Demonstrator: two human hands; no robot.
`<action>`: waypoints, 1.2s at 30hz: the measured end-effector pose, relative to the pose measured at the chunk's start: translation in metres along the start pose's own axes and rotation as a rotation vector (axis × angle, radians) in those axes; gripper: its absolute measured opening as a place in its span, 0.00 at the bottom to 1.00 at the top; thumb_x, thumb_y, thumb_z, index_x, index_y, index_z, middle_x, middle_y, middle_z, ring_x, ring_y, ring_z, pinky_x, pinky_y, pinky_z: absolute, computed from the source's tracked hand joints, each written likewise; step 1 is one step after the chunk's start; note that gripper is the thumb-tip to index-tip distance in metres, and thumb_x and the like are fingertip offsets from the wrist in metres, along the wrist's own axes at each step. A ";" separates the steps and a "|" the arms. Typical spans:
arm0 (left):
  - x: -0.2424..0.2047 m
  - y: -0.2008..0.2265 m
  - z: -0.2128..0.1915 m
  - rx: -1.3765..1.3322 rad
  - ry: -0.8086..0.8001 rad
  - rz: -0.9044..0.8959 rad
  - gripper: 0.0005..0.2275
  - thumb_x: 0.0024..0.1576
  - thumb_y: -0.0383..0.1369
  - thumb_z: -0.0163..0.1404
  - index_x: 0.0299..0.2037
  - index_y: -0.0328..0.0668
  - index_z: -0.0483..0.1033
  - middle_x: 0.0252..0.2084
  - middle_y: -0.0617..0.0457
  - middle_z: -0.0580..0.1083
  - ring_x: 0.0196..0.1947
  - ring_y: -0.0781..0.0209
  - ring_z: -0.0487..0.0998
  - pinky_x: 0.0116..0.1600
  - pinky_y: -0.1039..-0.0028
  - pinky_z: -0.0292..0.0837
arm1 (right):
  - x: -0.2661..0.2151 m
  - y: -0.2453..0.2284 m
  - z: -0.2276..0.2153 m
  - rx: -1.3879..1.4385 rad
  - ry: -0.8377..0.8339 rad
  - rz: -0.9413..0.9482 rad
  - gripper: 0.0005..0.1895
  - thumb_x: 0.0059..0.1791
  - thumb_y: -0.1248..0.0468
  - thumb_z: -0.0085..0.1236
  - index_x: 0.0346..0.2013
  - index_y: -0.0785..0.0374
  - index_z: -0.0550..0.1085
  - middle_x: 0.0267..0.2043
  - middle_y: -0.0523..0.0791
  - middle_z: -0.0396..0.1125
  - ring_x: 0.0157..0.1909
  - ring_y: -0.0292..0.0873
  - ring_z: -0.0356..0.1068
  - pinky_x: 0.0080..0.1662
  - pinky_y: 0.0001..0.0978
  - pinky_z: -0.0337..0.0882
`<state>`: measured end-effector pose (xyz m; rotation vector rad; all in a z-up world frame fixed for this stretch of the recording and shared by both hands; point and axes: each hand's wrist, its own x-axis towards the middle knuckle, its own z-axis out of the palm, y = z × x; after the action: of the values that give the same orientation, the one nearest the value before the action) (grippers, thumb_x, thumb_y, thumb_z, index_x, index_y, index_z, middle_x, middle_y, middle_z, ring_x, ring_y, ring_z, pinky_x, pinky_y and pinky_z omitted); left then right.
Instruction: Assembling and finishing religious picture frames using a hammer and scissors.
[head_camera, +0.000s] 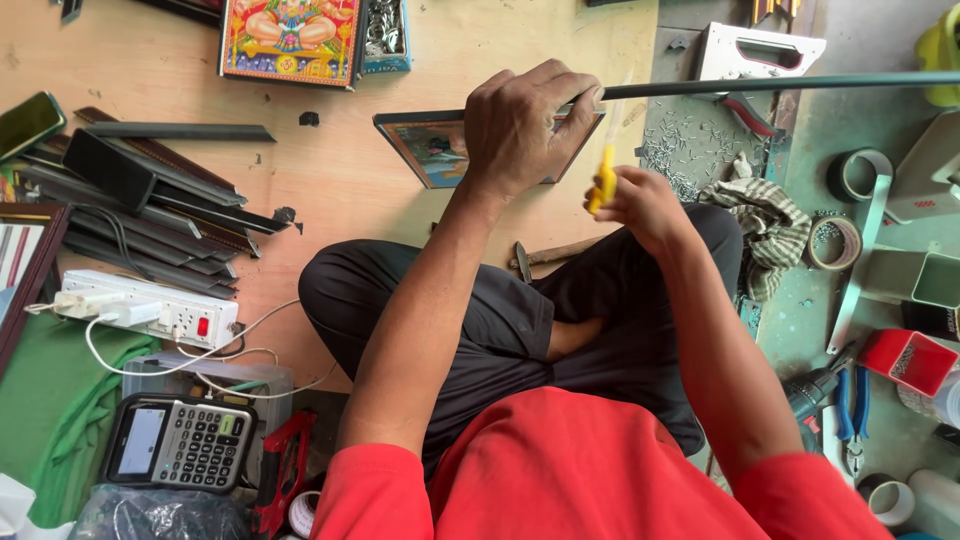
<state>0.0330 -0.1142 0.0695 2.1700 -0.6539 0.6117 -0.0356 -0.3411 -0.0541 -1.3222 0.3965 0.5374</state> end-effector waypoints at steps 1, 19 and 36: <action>0.000 -0.002 0.000 0.002 0.001 -0.005 0.05 0.61 0.36 0.55 0.36 0.50 0.84 0.32 0.62 0.81 0.24 0.66 0.78 0.34 0.72 0.71 | -0.019 0.004 0.003 -0.003 -0.003 0.004 0.14 0.56 0.62 0.50 0.49 0.71 0.73 0.39 0.49 0.74 0.40 0.41 0.76 0.43 0.30 0.77; -0.001 -0.005 0.000 -0.001 -0.027 -0.003 0.07 0.63 0.38 0.56 0.37 0.49 0.84 0.33 0.62 0.81 0.24 0.68 0.78 0.32 0.73 0.69 | -0.081 -0.049 0.020 -0.654 -0.120 -0.489 0.26 0.49 0.51 0.61 0.53 0.66 0.69 0.38 0.41 0.64 0.38 0.34 0.63 0.41 0.28 0.67; -0.012 -0.019 -0.002 -0.122 -0.070 -0.026 0.25 0.66 0.19 0.41 0.73 0.53 0.60 0.65 0.53 0.73 0.57 0.59 0.81 0.58 0.74 0.80 | -0.021 -0.057 0.016 -0.918 0.382 -0.758 0.12 0.53 0.66 0.65 0.51 0.64 0.78 0.40 0.50 0.74 0.36 0.44 0.77 0.36 0.36 0.73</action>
<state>0.0358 -0.0993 0.0531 2.0905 -0.6811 0.4712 -0.0202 -0.3372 0.0064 -2.3167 -0.1025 -0.2366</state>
